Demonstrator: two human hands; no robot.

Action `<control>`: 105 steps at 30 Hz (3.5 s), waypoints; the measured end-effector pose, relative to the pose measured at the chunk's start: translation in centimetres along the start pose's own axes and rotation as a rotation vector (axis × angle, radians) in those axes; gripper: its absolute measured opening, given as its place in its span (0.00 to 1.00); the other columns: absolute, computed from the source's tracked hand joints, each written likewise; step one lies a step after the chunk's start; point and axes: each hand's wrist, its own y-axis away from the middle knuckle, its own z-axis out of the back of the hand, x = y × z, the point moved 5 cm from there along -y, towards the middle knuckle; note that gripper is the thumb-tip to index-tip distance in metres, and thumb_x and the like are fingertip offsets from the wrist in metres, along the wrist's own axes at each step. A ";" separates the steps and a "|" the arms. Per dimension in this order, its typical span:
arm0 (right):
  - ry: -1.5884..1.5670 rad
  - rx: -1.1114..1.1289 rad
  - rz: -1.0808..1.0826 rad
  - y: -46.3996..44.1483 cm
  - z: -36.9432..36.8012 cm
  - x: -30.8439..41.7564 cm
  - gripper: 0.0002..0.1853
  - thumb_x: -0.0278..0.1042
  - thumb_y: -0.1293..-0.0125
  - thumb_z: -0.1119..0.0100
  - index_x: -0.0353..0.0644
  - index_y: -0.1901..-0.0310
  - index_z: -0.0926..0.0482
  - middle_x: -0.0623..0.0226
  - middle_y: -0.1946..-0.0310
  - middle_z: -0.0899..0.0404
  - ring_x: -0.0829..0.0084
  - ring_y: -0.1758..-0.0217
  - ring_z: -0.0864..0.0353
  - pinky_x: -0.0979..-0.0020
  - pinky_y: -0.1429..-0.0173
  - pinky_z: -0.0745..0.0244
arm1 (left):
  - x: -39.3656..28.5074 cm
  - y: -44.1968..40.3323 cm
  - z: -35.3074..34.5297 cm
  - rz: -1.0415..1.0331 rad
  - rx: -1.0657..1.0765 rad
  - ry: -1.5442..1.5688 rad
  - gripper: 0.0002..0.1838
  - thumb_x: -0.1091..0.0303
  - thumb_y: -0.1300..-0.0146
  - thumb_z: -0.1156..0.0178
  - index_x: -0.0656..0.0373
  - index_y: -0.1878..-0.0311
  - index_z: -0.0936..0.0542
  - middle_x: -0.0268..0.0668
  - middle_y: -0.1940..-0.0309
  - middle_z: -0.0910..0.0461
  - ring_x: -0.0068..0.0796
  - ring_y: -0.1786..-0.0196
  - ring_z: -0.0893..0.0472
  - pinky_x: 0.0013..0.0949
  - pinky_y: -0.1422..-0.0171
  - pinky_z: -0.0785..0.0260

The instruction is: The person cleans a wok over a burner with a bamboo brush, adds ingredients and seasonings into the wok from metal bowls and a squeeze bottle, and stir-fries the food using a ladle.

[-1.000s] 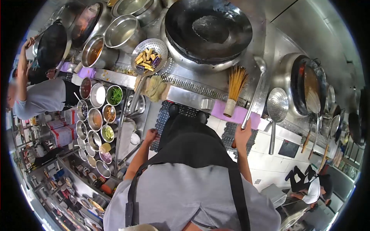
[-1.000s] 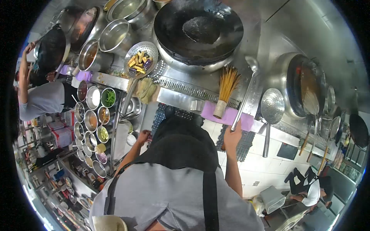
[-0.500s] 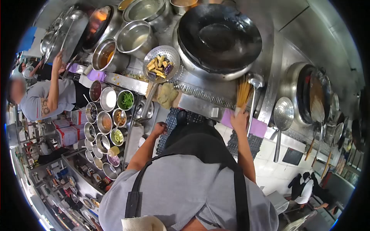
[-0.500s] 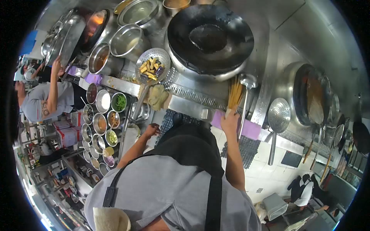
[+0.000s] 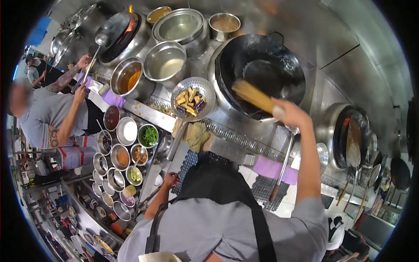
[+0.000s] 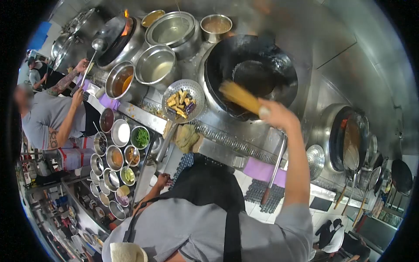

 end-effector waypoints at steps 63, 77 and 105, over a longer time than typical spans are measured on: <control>0.293 -0.490 -0.290 -7.2 8.8 -13.0 0.39 0.38 0.49 0.30 0.59 0.30 0.27 0.55 0.53 0.13 0.53 0.50 0.13 0.55 0.46 0.19 | -3.4 3.6 -1.8 -0.177 0.036 -0.107 0.13 0.61 0.25 0.44 0.57 0.46 0.24 0.39 0.65 0.15 0.35 0.65 0.13 0.33 0.68 0.23; 0.299 -0.225 -0.243 -4.2 6.8 -10.6 0.22 0.40 0.42 0.36 0.48 0.45 0.17 0.57 0.56 0.12 0.56 0.54 0.12 0.54 0.51 0.17 | -17.1 20.3 -9.5 -0.431 0.199 -0.520 0.09 0.67 0.30 0.40 0.63 0.59 0.16 0.34 0.67 0.15 0.24 0.64 0.18 0.30 0.55 0.25; -0.286 -0.642 -0.426 24.3 -18.8 -6.2 0.50 0.39 0.35 0.35 0.55 0.18 0.58 0.36 0.41 0.23 0.39 0.41 0.20 0.51 0.36 0.26 | -48.1 18.3 -25.5 -0.395 0.753 0.742 0.19 0.68 0.23 0.55 0.49 0.75 0.40 0.25 0.83 0.49 0.23 0.83 0.48 0.35 0.71 0.42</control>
